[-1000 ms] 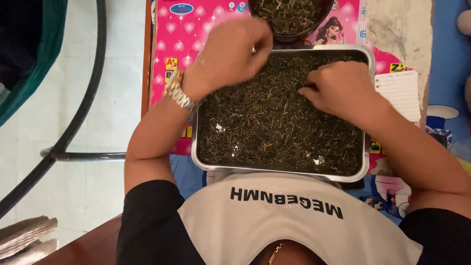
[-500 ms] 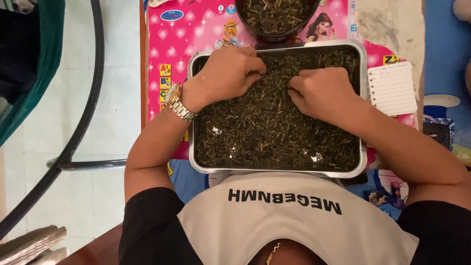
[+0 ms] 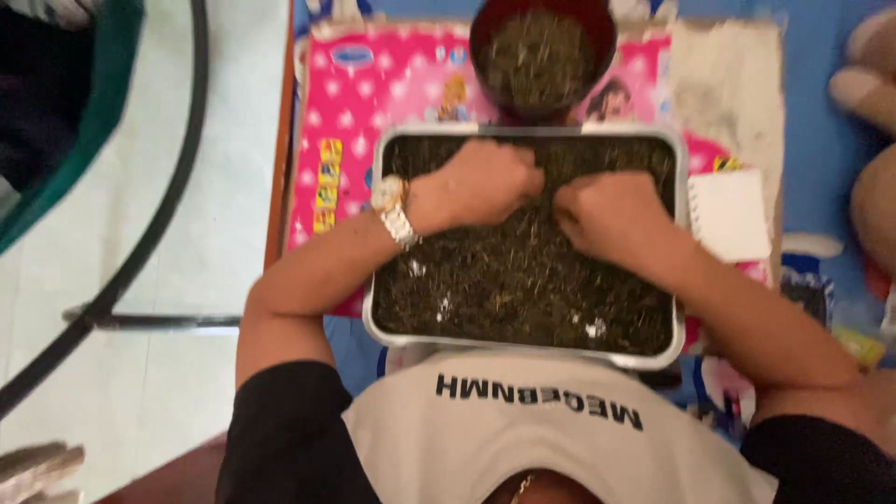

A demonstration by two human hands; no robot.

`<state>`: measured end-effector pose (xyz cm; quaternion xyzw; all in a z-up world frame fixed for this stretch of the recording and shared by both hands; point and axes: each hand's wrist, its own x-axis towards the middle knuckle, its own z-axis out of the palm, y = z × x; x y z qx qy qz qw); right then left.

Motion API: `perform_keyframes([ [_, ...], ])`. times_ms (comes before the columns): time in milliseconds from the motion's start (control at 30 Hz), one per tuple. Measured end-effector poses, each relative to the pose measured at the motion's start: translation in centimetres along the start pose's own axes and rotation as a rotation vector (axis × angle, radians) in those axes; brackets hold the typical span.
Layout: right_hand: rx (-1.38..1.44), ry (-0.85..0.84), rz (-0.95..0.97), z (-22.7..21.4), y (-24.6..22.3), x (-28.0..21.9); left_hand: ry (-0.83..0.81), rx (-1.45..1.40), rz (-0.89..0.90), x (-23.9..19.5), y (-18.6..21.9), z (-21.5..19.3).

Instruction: Manually sorting dried tea leaves by picking out stems and placing them into a separate bowl.

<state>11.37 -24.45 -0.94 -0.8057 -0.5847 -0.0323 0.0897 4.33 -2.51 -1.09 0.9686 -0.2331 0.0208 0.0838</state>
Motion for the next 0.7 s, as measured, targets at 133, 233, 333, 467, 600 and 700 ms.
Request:
perform_keyframes([
  [133,0.029,-0.014,-0.009,-0.3,-0.1,0.0,-0.078,-0.038,-0.019,-0.9,0.5,-1.9],
  [233,0.044,-0.013,-0.033,-1.5,-0.5,0.0,-0.061,-0.131,-0.016,-1.5,1.6,-4.6],
  [333,0.035,-0.019,-0.031,-1.4,-0.5,0.3,-0.068,-0.224,-0.052,-1.4,1.5,-5.4],
  [467,0.103,-0.016,-0.049,-1.4,-0.7,0.2,-0.113,-0.284,-0.122,-0.7,1.2,-5.6],
  [600,0.176,-0.016,-0.069,-1.1,-0.3,0.1,-0.084,-0.303,-0.097,-0.9,1.5,-5.0],
  [700,0.214,-0.016,-0.072,-0.7,-0.3,0.2,0.059,-0.38,-0.078,-0.8,1.4,-5.8],
])
